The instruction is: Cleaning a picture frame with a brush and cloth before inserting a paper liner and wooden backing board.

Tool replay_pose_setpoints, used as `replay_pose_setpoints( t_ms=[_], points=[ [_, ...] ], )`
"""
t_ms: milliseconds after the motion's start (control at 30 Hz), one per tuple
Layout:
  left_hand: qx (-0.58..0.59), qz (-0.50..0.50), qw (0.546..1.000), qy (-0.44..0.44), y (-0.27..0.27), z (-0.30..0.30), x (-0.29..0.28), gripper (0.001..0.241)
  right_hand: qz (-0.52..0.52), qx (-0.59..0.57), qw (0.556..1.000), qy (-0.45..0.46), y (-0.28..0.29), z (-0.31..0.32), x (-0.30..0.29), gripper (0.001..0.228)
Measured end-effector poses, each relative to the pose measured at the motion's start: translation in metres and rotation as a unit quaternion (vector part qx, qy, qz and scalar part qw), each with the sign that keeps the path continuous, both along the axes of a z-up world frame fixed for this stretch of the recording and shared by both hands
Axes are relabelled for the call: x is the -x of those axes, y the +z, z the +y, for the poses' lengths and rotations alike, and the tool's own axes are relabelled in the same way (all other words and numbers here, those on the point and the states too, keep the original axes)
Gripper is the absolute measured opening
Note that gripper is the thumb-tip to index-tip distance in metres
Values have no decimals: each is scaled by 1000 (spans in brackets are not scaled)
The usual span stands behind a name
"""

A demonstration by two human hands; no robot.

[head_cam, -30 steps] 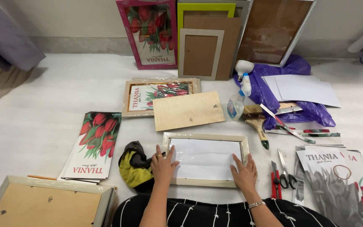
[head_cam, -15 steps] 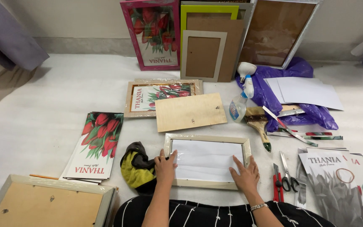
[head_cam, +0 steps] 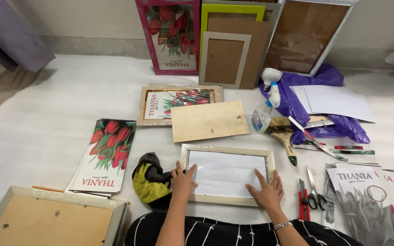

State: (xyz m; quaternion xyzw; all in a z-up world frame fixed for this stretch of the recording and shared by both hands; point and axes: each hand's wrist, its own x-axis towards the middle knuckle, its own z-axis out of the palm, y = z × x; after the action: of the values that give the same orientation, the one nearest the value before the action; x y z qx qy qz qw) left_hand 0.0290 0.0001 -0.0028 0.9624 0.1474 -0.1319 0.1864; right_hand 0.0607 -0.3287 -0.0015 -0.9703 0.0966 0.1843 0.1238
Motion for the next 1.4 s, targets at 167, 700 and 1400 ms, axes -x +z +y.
replay_pose_setpoints(
  t_ms=[167, 700, 1400],
  points=[
    [25, 20, 999, 20, 10, 0, -2, 81, -76, -59, 995, -33, 20, 13, -22, 86],
    [282, -40, 910, 303, 41, 28, -14, 58, 13, -616, 577, -536, -76, 41, -256, 19],
    [277, -168, 898, 297, 28, 24, 8, 40, -10, -642, 680, -354, 191, 59, -97, 46]
  ],
)
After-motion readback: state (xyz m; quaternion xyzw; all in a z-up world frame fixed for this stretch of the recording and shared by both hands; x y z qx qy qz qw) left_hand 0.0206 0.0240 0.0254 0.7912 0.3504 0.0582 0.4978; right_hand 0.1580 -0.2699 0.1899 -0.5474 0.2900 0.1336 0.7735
